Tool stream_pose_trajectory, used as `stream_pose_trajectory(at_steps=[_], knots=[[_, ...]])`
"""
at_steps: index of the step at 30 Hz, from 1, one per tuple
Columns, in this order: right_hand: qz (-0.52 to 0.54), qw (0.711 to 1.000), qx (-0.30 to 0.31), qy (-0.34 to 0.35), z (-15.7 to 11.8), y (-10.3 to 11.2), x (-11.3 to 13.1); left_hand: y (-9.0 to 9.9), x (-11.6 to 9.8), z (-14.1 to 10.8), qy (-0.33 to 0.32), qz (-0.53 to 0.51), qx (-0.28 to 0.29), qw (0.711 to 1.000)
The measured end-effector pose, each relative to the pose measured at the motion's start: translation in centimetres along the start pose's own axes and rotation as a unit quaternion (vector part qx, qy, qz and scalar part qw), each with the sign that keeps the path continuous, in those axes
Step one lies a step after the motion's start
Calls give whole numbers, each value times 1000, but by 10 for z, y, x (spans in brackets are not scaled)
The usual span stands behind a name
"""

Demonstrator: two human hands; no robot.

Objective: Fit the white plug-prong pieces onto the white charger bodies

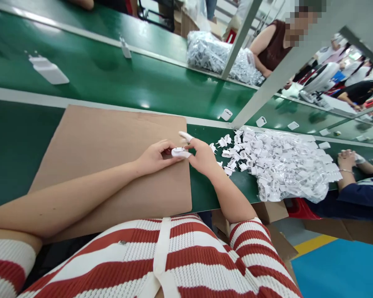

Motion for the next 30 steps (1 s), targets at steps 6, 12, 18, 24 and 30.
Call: stream_pose_trajectory(at_steps=[6,12,18,24,30], knots=[[-190,954,50,-225,-14,52,-69,23,31,25,139,-21,-21,990],[-166,940,105,-280,-11,40,-87,99,86,90,205,92,-180,958],[-93,966,92,-221,-6,24,-83,140,120,109,246,214,-250,912],[-23,980,73,-183,-2,19,-76,109,48,121,74,303,-357,880],[88,978,-92,-163,2,43,-91,-20,33,214,9,232,-56,971]])
Point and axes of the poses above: each hand's wrist, its own z-axis towards the middle knuckle, its own y-axis out of the back of the hand, x = y × z, the point moved 9 cm from there along z, towards the middle knuckle, and after that the axes turned 3 degrees about z, right-handed, at the moved point
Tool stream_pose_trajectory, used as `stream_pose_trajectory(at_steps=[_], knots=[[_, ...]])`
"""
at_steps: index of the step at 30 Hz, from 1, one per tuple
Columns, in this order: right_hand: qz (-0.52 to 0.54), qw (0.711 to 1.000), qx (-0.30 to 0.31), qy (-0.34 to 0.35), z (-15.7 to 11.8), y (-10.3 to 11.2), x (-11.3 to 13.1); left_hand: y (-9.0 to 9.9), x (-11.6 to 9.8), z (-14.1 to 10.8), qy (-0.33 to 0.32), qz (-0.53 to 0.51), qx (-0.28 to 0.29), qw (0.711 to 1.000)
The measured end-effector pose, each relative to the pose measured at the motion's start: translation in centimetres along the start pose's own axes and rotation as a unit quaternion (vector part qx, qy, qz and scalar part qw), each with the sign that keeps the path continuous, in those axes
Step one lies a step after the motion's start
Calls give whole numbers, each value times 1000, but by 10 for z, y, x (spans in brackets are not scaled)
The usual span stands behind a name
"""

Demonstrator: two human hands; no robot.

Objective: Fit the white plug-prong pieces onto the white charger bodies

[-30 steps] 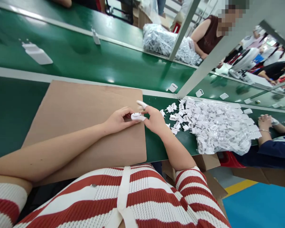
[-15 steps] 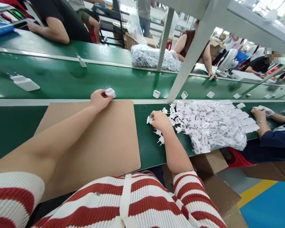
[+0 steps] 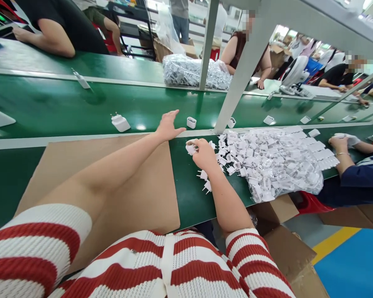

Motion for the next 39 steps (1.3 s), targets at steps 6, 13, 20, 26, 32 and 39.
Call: stream_pose_trajectory(at_steps=[6,13,20,26,32,39], knots=[[269,956,-38,-110,9,2,-22,-39,-9,28,115,-39,-4,993],[425,895,31,-132,-2,1,5,14,4,-29,67,-69,-73,993],[416,901,79,-96,-11,-18,26,42,-16,-156,24,-93,21,995],[257,959,117,-20,-25,-44,43,44,-29,-206,-24,-138,33,990],[-24,985,87,147,-48,-48,75,45,-25,-204,-62,-174,31,982],[-152,949,97,258,-62,-60,93,47,-32,-202,-91,-180,21,979]])
Point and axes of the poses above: each hand's wrist, its own z-axis towards the middle knuckle, its own y-axis out of the back of the hand, x = y × z, the point moved 9 cm from there along z, towards the middle knuckle, and after that the axes turned 3 degrees about z, right-handed, at the moved point
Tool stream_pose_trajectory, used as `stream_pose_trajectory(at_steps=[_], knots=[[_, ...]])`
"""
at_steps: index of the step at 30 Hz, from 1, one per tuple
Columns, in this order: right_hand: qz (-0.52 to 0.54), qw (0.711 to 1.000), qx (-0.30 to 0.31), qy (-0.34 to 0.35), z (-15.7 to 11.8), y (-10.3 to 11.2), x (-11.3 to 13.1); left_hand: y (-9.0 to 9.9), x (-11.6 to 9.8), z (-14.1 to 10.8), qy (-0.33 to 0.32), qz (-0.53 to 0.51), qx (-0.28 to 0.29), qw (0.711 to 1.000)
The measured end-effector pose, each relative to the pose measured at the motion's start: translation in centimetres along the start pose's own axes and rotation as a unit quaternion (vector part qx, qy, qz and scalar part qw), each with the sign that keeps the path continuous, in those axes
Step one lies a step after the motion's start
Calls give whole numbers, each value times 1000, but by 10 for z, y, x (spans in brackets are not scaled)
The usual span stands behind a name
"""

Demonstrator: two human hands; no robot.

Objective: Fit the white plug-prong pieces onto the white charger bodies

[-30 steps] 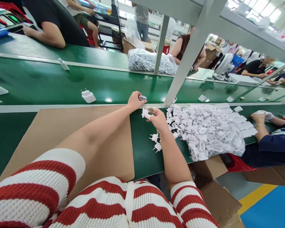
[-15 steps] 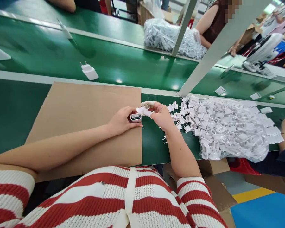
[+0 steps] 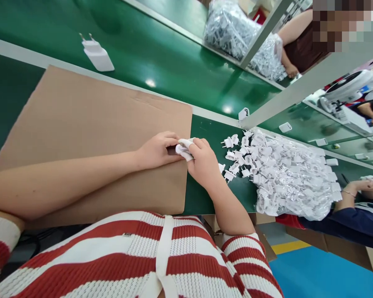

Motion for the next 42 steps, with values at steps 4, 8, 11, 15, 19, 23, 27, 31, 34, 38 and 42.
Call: stream_pose_trajectory(at_steps=[4,8,11,15,19,23,27,31,34,38,42], knots=[[-15,1000,-8,17,0,-2,-1,0,0,0,11,1,5,1000],[-32,999,-21,10,0,-3,-3,-1,1,0,22,3,13,1000],[-28,999,-33,19,0,-2,0,-1,0,1,17,2,12,1000],[-28,999,-20,5,2,-2,0,-1,1,1,23,5,13,1000],[-49,999,5,-17,6,-4,1,-1,1,1,23,9,14,1000],[-89,996,5,-22,9,-2,3,-1,1,1,14,13,2,1000],[-39,999,-3,-31,7,0,-4,-1,2,2,13,15,1,1000],[35,998,-38,-40,3,9,-10,-3,4,3,19,12,6,1000],[9,998,-47,-30,1,10,-6,-3,4,3,17,13,6,1000],[-47,998,-20,-22,3,1,-1,-2,3,2,15,17,4,1000],[-86,996,-8,-7,8,-3,2,-1,2,2,14,21,0,1000]])
Point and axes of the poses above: each hand's wrist, its own z-axis towards the middle knuckle, its own y-axis out of the back of the hand, x = y × z, the point moved 9 cm from there along z, towards the middle knuckle, and after that the axes turned 3 degrees about z, right-handed, at the moved point
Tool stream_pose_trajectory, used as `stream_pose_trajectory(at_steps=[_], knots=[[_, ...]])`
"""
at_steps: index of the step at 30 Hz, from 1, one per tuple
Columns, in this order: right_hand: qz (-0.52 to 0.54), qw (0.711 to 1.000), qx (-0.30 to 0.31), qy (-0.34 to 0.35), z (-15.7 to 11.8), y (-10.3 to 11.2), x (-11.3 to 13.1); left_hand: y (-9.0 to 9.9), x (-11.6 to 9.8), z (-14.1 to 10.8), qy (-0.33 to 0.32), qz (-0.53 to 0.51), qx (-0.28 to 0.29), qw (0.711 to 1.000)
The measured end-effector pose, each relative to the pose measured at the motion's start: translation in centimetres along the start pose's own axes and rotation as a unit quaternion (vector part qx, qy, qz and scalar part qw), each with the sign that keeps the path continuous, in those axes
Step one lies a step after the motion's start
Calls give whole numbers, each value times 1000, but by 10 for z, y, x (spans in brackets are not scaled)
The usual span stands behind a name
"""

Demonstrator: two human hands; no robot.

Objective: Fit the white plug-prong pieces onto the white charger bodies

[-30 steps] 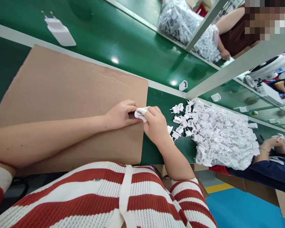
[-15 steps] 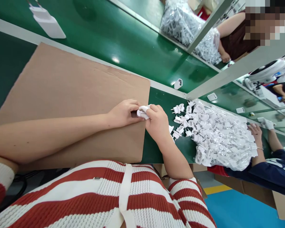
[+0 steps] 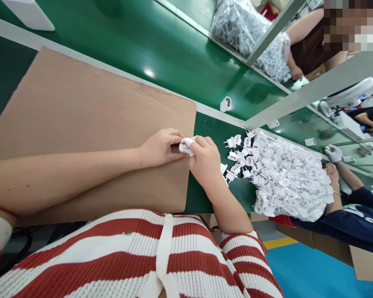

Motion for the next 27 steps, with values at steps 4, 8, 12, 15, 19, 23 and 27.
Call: stream_pose_trajectory(at_steps=[4,8,12,15,19,23,27], knots=[[-30,999,-1,-20,1,-4,-4,0,4,-1,17,3,-11,1000],[-37,998,2,-49,0,-9,-11,-2,5,-3,21,6,-30,999],[-38,999,-5,-38,2,-7,-10,0,12,2,42,-9,5,999],[-31,999,-2,-32,3,-6,-9,-3,16,7,52,-73,158,983],[-22,999,-2,-35,2,-5,-7,4,12,10,41,-121,273,953],[-29,999,2,-31,2,-7,-3,1,16,11,70,-140,284,946],[-36,999,0,-28,2,-7,-2,-6,26,12,131,-140,213,958]])
Point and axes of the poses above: each hand's wrist, its own z-axis towards the middle knuckle, its own y-axis out of the back of the hand, x = y × z, the point moved 9 cm from there along z, towards the middle knuckle, and after that the axes turned 3 degrees about z, right-handed, at the moved point
